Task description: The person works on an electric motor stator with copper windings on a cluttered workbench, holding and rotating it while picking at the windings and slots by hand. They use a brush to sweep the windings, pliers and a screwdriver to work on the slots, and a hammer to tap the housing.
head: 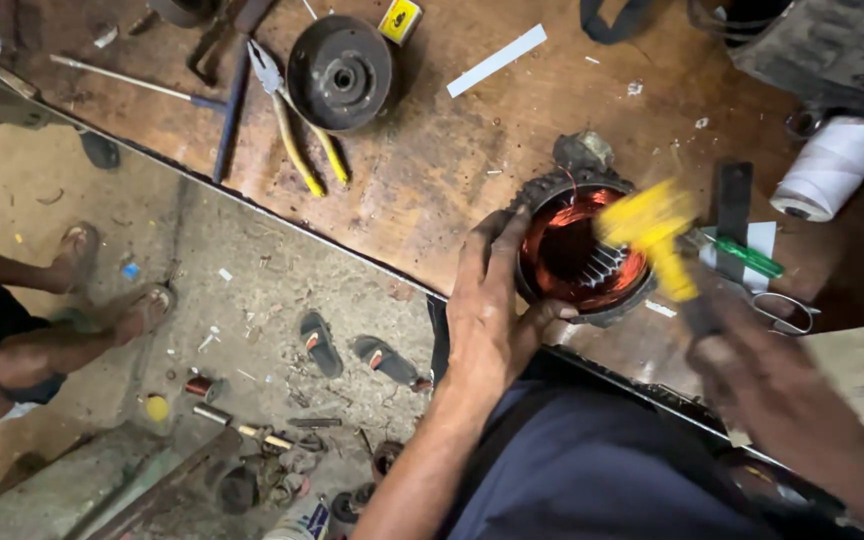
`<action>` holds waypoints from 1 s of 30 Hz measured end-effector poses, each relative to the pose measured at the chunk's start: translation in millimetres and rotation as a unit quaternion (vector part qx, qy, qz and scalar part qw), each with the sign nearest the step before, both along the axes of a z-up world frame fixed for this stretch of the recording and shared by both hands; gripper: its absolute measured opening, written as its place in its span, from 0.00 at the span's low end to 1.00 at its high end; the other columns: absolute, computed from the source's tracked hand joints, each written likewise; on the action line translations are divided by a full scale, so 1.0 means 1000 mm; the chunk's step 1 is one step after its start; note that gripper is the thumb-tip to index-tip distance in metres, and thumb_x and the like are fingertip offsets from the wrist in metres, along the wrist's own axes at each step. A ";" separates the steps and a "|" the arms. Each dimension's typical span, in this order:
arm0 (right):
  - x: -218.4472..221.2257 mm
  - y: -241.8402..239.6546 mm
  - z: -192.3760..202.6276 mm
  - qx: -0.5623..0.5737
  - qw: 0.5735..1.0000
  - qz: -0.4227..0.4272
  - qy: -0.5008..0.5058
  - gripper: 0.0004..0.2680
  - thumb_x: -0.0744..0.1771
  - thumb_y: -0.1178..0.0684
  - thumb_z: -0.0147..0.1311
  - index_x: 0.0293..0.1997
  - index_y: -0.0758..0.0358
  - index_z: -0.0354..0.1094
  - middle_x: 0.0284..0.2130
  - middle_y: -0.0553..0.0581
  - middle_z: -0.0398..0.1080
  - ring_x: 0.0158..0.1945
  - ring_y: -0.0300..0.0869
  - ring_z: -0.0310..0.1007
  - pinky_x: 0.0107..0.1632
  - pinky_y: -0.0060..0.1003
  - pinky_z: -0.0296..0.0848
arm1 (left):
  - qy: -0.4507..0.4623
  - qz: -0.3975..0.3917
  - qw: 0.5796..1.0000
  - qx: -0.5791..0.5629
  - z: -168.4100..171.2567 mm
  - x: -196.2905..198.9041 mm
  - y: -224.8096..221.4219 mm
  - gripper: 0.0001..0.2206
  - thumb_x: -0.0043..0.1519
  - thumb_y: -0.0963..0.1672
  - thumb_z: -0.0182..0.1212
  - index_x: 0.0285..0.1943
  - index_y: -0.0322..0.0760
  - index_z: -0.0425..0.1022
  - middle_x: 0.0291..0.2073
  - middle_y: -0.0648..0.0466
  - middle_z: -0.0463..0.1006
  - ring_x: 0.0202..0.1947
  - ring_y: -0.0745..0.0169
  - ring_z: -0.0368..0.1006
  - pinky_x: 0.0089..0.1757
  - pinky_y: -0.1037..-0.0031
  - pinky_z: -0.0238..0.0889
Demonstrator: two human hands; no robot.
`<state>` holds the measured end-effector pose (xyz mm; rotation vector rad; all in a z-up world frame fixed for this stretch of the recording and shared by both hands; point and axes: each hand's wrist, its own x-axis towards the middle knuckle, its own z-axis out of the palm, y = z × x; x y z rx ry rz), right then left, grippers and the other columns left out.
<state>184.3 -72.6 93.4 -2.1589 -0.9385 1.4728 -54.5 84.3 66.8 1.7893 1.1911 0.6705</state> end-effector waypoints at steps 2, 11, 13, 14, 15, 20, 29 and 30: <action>-0.008 0.019 0.005 -0.032 0.995 0.094 -0.012 0.26 0.70 0.46 0.44 0.81 0.36 0.45 0.24 0.55 0.60 0.24 0.39 0.58 0.27 0.39 0.70 | -0.005 0.003 1.000 0.003 0.000 -0.001 -0.002 0.44 0.41 0.43 0.80 0.71 0.38 0.63 0.66 0.40 0.66 0.64 0.37 0.67 0.58 0.60 0.67; 0.032 0.040 0.050 -0.084 0.922 0.279 -0.255 0.22 0.70 0.48 0.50 0.75 0.35 0.49 0.23 0.58 0.67 0.22 0.44 0.67 0.31 0.44 0.73 | -0.058 -0.002 0.996 0.066 -0.016 0.002 -0.018 0.24 0.45 0.44 0.80 0.51 0.39 0.78 0.66 0.31 0.62 0.66 0.29 0.63 0.60 0.51 0.63; 0.036 0.030 0.050 0.037 0.906 0.314 -0.282 0.22 0.68 0.50 0.51 0.73 0.40 0.55 0.23 0.55 0.70 0.22 0.43 0.69 0.30 0.45 0.71 | -0.069 0.015 0.993 0.090 -0.025 0.007 -0.025 0.19 0.47 0.45 0.80 0.44 0.39 0.80 0.66 0.29 0.62 0.67 0.27 0.61 0.61 0.49 0.61; 0.036 0.026 0.050 0.037 0.886 0.338 -0.314 0.23 0.68 0.50 0.53 0.73 0.39 0.56 0.27 0.57 0.73 0.23 0.45 0.71 0.29 0.45 0.72 | -0.064 0.022 0.994 0.090 -0.029 0.009 -0.028 0.16 0.47 0.45 0.79 0.43 0.39 0.82 0.67 0.29 0.61 0.68 0.26 0.61 0.62 0.49 0.61; 0.038 0.023 0.049 0.039 0.864 0.362 -0.347 0.24 0.67 0.51 0.55 0.74 0.38 0.58 0.31 0.58 0.75 0.23 0.47 0.74 0.29 0.45 0.73 | -0.059 0.031 0.993 0.093 -0.033 0.012 -0.028 0.14 0.48 0.44 0.77 0.42 0.39 0.83 0.67 0.28 0.61 0.68 0.26 0.60 0.63 0.49 0.61; 0.061 -0.019 -0.001 0.256 0.871 0.340 -0.247 0.21 0.66 0.56 0.52 0.69 0.53 0.57 0.47 0.67 0.73 0.31 0.44 0.78 0.30 0.36 0.77 | -0.064 0.024 0.995 0.074 -0.032 0.006 -0.024 0.17 0.46 0.46 0.78 0.42 0.38 0.83 0.67 0.29 0.61 0.68 0.26 0.59 0.63 0.49 0.59; 0.033 -0.029 0.004 0.301 0.762 0.402 -0.409 0.21 0.66 0.58 0.55 0.68 0.63 0.60 0.54 0.63 0.73 0.40 0.51 0.80 0.31 0.44 0.74 | -0.061 -0.053 0.986 0.144 -0.023 -0.007 -0.009 0.19 0.46 0.44 0.78 0.47 0.39 0.83 0.67 0.35 0.62 0.68 0.27 0.58 0.64 0.47 0.56; 0.042 -0.037 -0.008 0.304 0.821 0.369 -0.313 0.21 0.64 0.56 0.55 0.66 0.58 0.60 0.51 0.61 0.72 0.40 0.50 0.79 0.33 0.43 0.76 | -0.076 -0.076 0.984 0.141 -0.025 -0.009 -0.010 0.18 0.49 0.43 0.78 0.48 0.40 0.82 0.67 0.38 0.63 0.70 0.29 0.59 0.65 0.48 0.58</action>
